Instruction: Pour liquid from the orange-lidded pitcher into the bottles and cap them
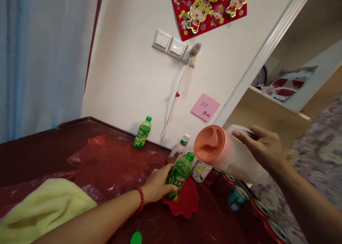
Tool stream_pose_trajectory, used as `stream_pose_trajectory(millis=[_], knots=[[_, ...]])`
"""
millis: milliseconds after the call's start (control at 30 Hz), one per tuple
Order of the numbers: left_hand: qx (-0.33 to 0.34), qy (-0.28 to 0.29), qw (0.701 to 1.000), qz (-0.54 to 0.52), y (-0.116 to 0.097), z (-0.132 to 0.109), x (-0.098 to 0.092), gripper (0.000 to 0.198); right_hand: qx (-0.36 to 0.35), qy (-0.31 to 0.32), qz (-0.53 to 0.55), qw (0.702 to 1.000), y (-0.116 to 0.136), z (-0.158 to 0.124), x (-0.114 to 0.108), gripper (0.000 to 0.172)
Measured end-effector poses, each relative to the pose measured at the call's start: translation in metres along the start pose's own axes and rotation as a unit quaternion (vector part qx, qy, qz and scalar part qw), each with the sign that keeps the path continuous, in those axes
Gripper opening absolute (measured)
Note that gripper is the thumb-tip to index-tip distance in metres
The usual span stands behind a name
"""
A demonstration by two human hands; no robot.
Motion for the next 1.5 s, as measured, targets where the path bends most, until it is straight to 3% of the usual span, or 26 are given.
stream_pose_trajectory(millis=[1500], knots=[[-0.009,0.008,1.000,-0.004,-0.0038,-0.0012,-0.0034,0.072,-0.013,0.005,0.004,1.000,0.0043,0.0020,0.0008,0.059]])
Point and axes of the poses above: each hand's wrist, its own z-axis towards the middle knuckle, its own x-axis out of the palm, y = z × x, the point moved 3 cm from there along z, towards the middle knuckle, and after that the axes turned 11 degrees about -x, right-handed, at the moved point
